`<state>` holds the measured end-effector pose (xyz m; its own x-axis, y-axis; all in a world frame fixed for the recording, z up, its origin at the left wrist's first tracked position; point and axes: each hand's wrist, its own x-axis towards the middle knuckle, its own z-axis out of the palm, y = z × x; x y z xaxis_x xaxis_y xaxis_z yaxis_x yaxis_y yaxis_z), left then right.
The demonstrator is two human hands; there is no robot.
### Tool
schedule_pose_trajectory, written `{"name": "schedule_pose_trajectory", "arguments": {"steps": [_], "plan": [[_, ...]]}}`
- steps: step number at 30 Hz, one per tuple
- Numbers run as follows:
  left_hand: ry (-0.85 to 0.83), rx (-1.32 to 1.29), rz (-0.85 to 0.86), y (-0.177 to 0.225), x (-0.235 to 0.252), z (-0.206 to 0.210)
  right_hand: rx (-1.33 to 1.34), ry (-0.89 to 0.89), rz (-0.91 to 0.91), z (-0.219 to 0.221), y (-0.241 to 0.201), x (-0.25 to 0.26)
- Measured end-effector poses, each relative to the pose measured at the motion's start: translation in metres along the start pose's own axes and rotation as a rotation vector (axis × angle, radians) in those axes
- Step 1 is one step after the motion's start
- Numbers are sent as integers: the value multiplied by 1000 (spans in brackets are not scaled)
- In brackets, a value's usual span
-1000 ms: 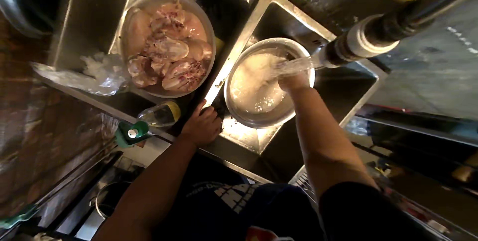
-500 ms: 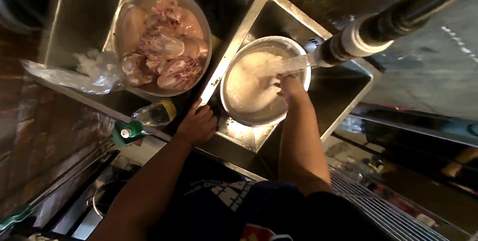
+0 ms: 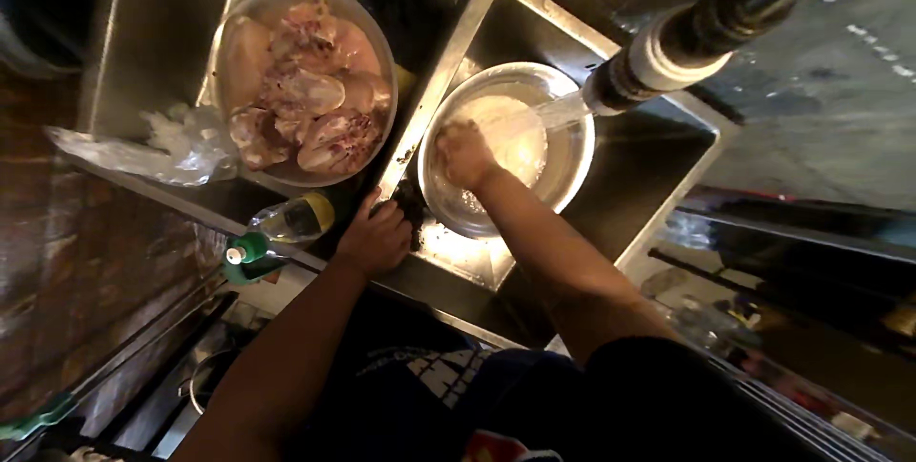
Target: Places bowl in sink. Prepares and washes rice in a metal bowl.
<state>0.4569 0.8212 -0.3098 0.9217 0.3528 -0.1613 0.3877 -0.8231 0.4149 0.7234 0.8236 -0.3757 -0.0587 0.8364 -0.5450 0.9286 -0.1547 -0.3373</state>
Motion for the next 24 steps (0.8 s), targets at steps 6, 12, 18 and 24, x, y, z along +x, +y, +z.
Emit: {"name": "schedule_pose_trajectory", "arguments": {"steps": [6, 12, 18, 24], "plan": [[12, 4, 6, 0, -1, 1, -181, -119, -330, 48, 45, -62], [7, -4, -7, 0, -1, -3, -231, -175, -27, -3, 76, -59], [37, 0, 8, -1, -1, 4, -176, 12, -2, -32, 76, -15], [-41, 11, -25, 2, 2, -2, 215, 258, 614, -5, 84, -41]]}}
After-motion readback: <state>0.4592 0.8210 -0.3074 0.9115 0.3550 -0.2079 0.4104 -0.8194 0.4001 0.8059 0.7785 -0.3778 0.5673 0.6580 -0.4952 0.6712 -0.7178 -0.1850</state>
